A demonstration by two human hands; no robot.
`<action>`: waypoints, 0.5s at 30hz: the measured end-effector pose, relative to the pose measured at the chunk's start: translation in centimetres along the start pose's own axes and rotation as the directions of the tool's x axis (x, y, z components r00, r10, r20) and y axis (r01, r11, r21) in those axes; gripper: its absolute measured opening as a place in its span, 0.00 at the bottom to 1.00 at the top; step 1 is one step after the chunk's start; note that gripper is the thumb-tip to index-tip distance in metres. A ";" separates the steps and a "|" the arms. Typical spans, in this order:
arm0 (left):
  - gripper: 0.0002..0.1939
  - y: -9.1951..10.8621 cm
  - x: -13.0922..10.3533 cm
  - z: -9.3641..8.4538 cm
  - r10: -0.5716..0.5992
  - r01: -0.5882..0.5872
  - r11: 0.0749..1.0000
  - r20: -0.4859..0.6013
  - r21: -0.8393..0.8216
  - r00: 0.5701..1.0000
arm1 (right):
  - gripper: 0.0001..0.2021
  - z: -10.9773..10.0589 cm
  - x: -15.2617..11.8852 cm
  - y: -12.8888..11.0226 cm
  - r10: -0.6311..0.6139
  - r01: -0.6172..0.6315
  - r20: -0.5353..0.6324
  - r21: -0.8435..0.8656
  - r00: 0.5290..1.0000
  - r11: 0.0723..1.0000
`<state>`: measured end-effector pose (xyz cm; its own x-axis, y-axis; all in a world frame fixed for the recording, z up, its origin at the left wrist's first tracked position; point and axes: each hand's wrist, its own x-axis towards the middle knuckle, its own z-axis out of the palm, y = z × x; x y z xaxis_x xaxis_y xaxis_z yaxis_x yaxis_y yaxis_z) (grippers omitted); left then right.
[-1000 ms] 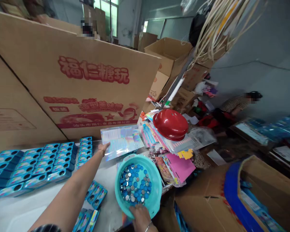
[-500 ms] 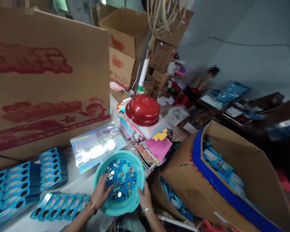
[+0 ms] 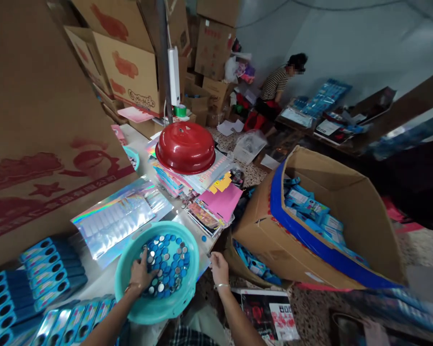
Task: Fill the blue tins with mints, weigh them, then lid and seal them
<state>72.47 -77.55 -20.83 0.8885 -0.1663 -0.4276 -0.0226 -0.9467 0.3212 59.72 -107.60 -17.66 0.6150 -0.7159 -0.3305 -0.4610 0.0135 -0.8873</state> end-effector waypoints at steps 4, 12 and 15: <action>0.38 1.2 0.1 -0.1 -0.090 0.091 0.992 0.017 -0.082 0.996 | 0.17 1.7 3.1 -0.8 -0.029 0.042 0.072 -0.196 0.997 0.980; 0.18 0.7 0.0 0.1 -0.258 0.276 0.922 0.103 -0.270 0.961 | 0.12 4.4 6.1 -0.3 0.050 0.002 0.136 -0.354 0.989 0.935; 0.15 0.6 -0.1 -0.1 -0.301 0.318 0.872 0.106 -0.372 0.948 | 0.06 4.1 6.1 0.2 0.030 0.004 0.131 -0.257 0.991 0.966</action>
<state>72.37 -78.02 -20.49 0.8003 0.0975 -0.5917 0.4334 -0.7760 0.4583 66.03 -109.14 -21.19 0.6794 -0.6172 -0.3968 -0.6073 -0.1695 -0.7762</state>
